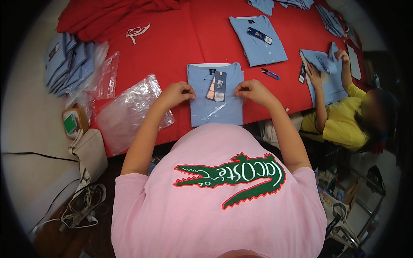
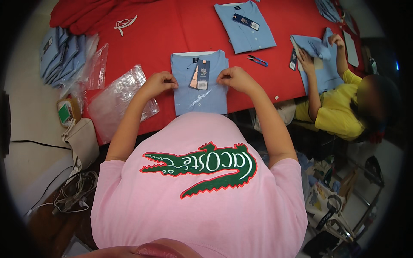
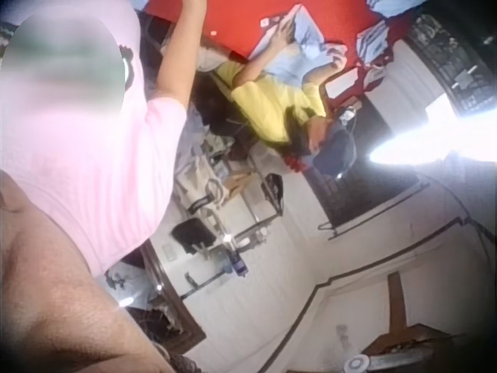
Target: The person places a folded blue shirt into a plastic bag, seals it, and repeats the process with additional shirts at a workstation.
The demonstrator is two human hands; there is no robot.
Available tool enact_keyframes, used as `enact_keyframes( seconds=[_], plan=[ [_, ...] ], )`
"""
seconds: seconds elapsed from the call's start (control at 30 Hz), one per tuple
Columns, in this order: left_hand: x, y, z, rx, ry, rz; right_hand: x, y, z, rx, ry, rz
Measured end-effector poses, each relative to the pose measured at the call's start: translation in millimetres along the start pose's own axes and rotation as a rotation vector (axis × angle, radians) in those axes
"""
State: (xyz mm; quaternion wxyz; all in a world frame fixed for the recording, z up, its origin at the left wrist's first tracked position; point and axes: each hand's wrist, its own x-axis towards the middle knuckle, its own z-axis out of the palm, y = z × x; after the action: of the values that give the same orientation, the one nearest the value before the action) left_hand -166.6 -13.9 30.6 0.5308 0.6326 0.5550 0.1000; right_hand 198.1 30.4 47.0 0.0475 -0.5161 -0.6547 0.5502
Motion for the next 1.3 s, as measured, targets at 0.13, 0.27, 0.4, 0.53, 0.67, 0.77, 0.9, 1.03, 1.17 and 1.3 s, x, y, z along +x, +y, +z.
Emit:
enact_keyframes(
  seconds=[0.13, 0.27, 0.4, 0.53, 0.67, 0.77, 0.9, 1.03, 1.17, 1.3],
  plan=[
    [8, -1, 6, 0.491, 0.212, 0.287, 9, -5, 5, -0.382, 0.133, -0.201],
    [36, 5, -6, 0.580, 0.062, 0.206, 29, 5, -3, -0.549, 0.167, -0.306],
    [59, 13, -23, 0.579, -0.098, 0.114, 52, 3, -17, -0.502, 0.085, -0.217],
    [70, 16, -40, 0.519, -0.080, 0.115, 69, -1, -32, -0.232, 0.005, -0.118],
    [87, 14, -42, 0.408, 0.003, 0.098, 89, 21, -38, -0.153, 0.082, -0.098],
    [94, 2, -35, 0.191, 0.149, 0.053, 92, 4, -29, -0.269, 0.238, -0.120],
    [80, 0, -31, 0.029, 0.249, 0.144, 73, -7, -23, -0.284, 0.459, -0.301],
    [1, 79, -77, 0.166, 0.266, 0.288, 21, -76, -51, -0.537, 0.565, -0.523],
    [-67, 159, -107, 0.596, 0.563, 0.512, -35, -146, -94, -0.847, 0.762, -0.871],
    [-115, 200, -94, 0.841, 1.036, 0.829, -71, -180, -114, -0.915, 0.882, -1.163]
  ],
)
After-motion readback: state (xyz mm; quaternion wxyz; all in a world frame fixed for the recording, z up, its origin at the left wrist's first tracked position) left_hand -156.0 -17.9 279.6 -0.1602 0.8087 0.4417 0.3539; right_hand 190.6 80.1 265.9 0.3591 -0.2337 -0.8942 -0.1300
